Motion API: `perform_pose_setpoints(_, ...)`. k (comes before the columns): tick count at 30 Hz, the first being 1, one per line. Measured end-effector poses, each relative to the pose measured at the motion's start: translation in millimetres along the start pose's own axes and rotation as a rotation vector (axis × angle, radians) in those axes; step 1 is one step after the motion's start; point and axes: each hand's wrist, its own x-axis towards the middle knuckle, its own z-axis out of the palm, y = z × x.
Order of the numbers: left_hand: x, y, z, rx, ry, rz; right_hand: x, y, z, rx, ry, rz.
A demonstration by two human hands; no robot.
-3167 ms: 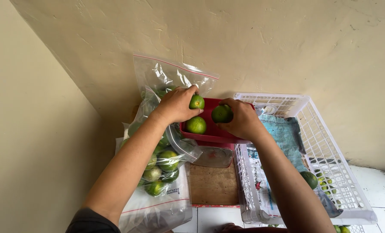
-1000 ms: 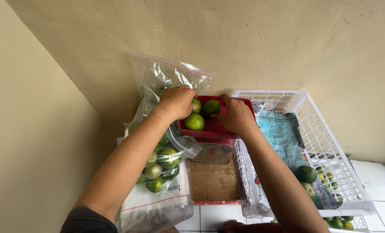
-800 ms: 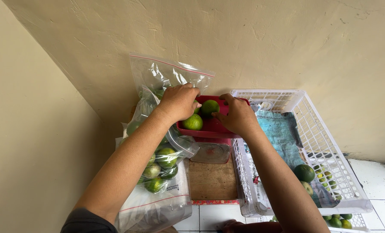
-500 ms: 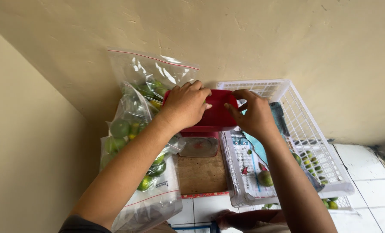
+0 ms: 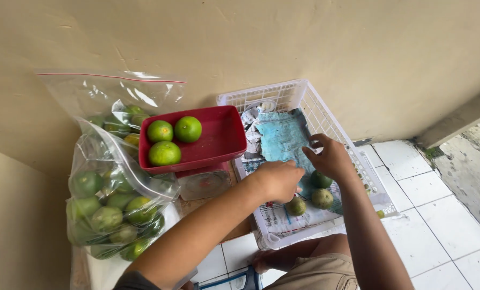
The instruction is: The person is picking green fruits from a basket, weighing them in a red bowl on a scale, and then placing them into a plastic zip-lock bag.
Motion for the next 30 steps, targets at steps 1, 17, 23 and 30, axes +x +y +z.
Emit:
perform_pose_setpoints(1,16.6,-8.1,16.1,0.001,-0.004,0.007,-0.6,12.7,7.5,-0.001,0.003,0.008)
perform_pose_setpoints(17,44.4,-20.9,62.5,-0.12,-0.333,0.0,12.5,33.2,31.4,-0.396,-0.313,0.216)
perform_pose_setpoints(23,55.0,-25.8,81.9,0.013,-0.271,0.012,9.8,40.0,33.4,-0.465,-0.375,0.276)
perform_pose_setpoints(30,70.0,-48.7,84.2,0.129,-0.14,-0.16,17.7,41.1,42.1,-0.334,-0.344,0.16)
